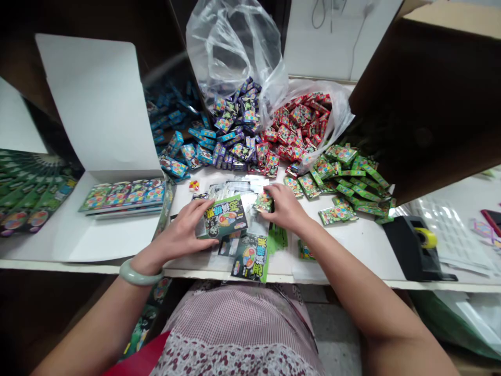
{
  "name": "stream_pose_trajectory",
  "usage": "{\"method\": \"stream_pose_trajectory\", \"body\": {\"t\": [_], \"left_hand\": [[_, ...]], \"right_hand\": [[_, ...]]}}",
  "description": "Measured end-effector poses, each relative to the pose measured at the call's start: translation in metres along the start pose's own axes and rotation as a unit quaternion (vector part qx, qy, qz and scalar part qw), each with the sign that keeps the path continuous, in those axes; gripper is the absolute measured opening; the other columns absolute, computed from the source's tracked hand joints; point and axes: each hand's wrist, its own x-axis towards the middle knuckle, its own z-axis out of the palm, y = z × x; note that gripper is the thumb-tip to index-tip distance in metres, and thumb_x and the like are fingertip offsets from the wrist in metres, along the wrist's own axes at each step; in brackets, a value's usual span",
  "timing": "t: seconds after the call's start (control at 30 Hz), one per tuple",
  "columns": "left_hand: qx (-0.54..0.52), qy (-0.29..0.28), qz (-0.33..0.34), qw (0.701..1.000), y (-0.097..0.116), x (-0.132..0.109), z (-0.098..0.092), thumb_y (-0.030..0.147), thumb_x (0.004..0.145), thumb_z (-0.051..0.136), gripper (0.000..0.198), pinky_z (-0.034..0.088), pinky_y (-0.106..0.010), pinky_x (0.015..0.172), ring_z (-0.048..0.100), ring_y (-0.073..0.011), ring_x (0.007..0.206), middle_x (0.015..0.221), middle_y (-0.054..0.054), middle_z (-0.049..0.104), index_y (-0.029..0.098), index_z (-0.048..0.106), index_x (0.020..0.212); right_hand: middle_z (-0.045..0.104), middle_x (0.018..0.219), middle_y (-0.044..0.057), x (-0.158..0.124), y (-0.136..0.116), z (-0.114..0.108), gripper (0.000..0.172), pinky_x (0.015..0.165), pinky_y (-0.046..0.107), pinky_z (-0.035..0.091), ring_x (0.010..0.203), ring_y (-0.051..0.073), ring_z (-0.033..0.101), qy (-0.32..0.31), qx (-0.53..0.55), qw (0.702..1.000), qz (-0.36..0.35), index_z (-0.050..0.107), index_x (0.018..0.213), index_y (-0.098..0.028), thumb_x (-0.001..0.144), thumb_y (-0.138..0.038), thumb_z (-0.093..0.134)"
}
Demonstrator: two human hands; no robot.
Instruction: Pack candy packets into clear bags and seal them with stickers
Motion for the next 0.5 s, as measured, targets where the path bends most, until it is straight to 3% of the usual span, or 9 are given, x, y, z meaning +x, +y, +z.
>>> {"method": "stream_pose_trajectory", "body": {"t": [0.07,0.13,0.3,0.43,0.5], "left_hand": [[-0.002,0.012,-0.001,1.0,0.001,-0.001,-0.002,0.043,0.071,0.077,0.094,0.038,-0.053,0.109,0.042,-0.0353,0.127,0.136,-0.015,0.041,0.022,0.025,0.147],[-0.004,0.023,0.01,1.0,0.001,0.0,-0.002,0.043,0.072,0.076,0.094,0.039,-0.052,0.108,0.042,-0.0352,0.127,0.136,-0.015,0.041,0.022,0.025,0.148],[0.013,0.027,0.06,0.998,0.003,0.003,0.0,0.045,0.073,0.075,0.093,0.038,-0.055,0.107,0.042,-0.0365,0.126,0.136,-0.017,0.041,0.02,0.026,0.148],[-0.016,0.018,0.057,0.998,0.002,0.0,0.0,0.047,0.073,0.075,0.095,0.038,-0.055,0.107,0.041,-0.0357,0.127,0.136,-0.016,0.041,0.02,0.025,0.149],[-0.024,0.02,0.058,0.998,0.002,-0.002,0.0,0.046,0.072,0.076,0.096,0.038,-0.055,0.108,0.041,-0.0354,0.128,0.136,-0.016,0.041,0.021,0.024,0.149]], "right_hand": [[0.052,0.13,0.014,-0.004,-0.008,-0.015,0.065,0.104,0.049,0.041,0.123,0.031,0.048,0.063,0.007,0.998,-0.022,0.045,0.135,-0.023,0.076,-0.031,0.07],[0.048,0.137,0.011,-0.01,-0.017,-0.031,0.068,0.106,0.052,0.038,0.128,0.032,0.044,0.073,-0.007,0.996,-0.055,0.039,0.14,-0.028,0.079,-0.034,0.068],[0.049,0.139,0.011,-0.018,-0.037,-0.056,0.066,0.103,0.055,0.038,0.123,0.035,0.046,-0.053,-0.079,0.989,-0.116,0.042,0.141,-0.03,0.081,-0.037,0.067],[0.046,0.141,0.011,-0.015,-0.039,-0.067,0.07,0.104,0.058,0.036,0.126,0.037,0.043,-0.027,-0.075,0.992,-0.102,0.038,0.144,-0.03,0.081,-0.035,0.068],[0.046,0.142,0.011,-0.014,-0.039,-0.069,0.069,0.105,0.058,0.036,0.126,0.037,0.043,-0.044,-0.071,0.989,-0.121,0.039,0.144,-0.03,0.081,-0.035,0.068]]}}
